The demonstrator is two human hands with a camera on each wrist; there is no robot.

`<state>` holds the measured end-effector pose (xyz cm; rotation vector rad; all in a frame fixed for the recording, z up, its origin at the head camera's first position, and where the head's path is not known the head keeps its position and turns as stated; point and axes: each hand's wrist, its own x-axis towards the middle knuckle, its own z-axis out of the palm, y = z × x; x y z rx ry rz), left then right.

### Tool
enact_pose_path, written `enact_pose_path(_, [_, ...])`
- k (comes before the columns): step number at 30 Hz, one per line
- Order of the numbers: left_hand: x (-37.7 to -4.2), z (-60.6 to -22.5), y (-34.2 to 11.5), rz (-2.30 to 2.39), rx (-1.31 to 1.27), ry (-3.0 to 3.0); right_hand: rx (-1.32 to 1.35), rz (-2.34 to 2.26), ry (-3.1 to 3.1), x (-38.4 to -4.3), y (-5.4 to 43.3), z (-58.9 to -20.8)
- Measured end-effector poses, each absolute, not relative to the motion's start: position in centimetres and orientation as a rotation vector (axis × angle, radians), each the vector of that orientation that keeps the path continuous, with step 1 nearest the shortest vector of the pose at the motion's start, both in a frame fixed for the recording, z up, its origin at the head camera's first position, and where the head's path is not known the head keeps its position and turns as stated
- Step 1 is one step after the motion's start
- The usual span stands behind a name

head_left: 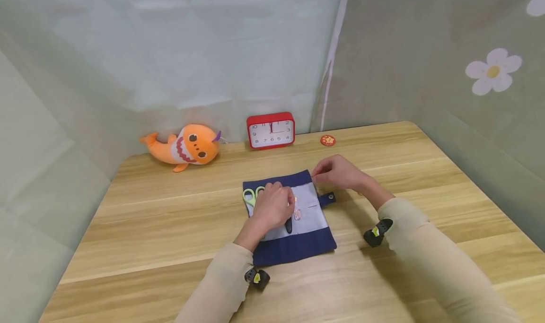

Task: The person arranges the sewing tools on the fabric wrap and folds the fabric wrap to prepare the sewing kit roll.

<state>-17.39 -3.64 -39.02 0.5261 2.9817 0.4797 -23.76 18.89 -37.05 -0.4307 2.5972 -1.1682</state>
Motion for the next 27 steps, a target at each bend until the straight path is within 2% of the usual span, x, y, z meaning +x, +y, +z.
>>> enact_pose_path(15, [-17.2, -38.9, -3.3, 0.511, 0.530, 2.981, -0.185, -1.134, 2.704, -21.6, 29.3, -37.8])
enact_pose_path(27, [-17.3, -38.7, -2.4, 0.557, 0.573, 2.970, -0.241, -1.119, 2.576, -20.9, 31.0, -38.6])
